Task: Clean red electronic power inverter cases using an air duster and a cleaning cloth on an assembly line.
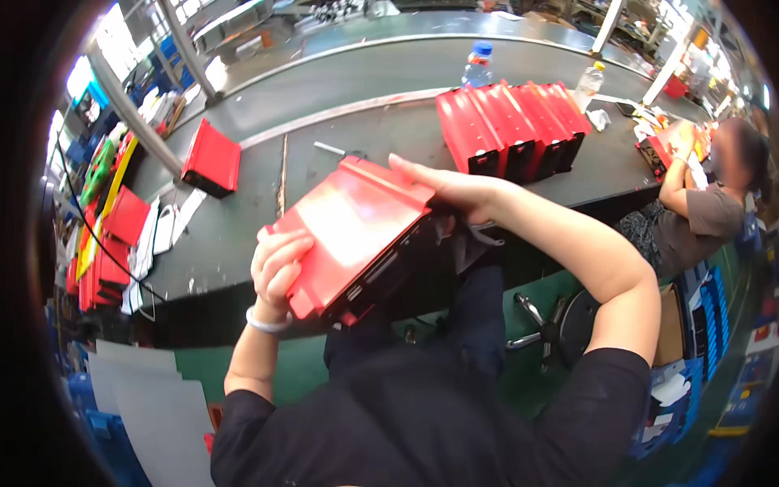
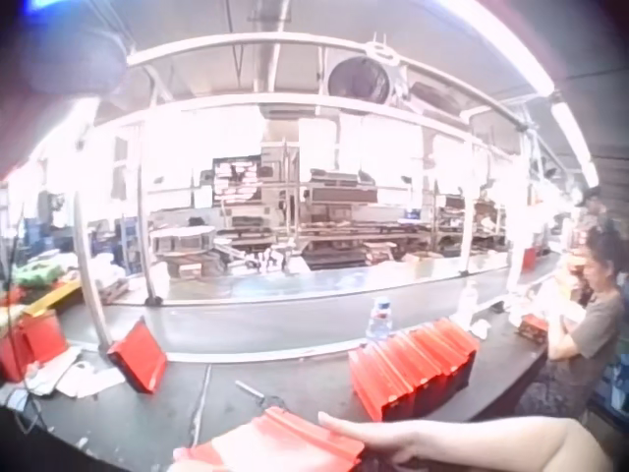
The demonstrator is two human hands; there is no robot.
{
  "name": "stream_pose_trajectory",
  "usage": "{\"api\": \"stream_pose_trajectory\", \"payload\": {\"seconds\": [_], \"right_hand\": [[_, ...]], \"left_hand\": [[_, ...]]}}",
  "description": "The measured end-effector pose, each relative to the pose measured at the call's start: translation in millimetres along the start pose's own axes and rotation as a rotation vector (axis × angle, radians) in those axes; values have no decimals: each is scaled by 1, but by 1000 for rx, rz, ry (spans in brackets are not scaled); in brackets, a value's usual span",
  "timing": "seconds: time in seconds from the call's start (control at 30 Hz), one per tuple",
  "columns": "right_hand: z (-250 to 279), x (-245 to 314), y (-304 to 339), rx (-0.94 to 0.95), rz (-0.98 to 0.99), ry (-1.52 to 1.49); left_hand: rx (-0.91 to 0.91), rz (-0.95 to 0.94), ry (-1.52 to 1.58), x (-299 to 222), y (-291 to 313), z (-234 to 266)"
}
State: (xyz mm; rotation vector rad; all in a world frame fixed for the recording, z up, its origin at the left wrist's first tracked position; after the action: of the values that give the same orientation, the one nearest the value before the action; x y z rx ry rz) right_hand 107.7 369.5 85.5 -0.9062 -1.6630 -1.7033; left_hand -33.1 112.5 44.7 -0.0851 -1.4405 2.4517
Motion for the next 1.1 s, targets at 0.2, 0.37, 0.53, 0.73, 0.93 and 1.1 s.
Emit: {"api": "stream_pose_trajectory", "payload": {"seconds": [0.2, 0.37, 0.53, 0.73, 0.93, 1.1], "right_hand": [[17, 1, -6, -220, -13, 110], [26, -23, 22, -184, 385, 324], [22, -91, 56, -216, 327, 145], [15, -142, 67, -333, 372, -8], [20, -179, 64, -414, 266, -108], [16, -179, 56, -422, 241, -195]], "left_hand": [[-2, 87, 50, 15, -19, -5], [354, 113, -27, 35, -47, 20], [625, -42, -60, 66, -92, -2], [854, -225, -108, 104, -126, -70], [934, -320, -30, 122, -145, -137], [893, -412, -37, 118, -144, -178]]}}
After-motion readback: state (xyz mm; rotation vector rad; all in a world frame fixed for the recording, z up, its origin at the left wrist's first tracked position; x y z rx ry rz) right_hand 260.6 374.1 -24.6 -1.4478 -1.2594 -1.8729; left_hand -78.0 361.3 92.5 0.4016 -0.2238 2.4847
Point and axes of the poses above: each hand's wrist, its own y-axis away from the middle knuckle, its own z-axis out of the back of the hand, x = y × z, the point moved 1 cm from there along -y, towards the middle knuckle, and after that the axes turned 2 degrees about x, right-handed, at the moved point
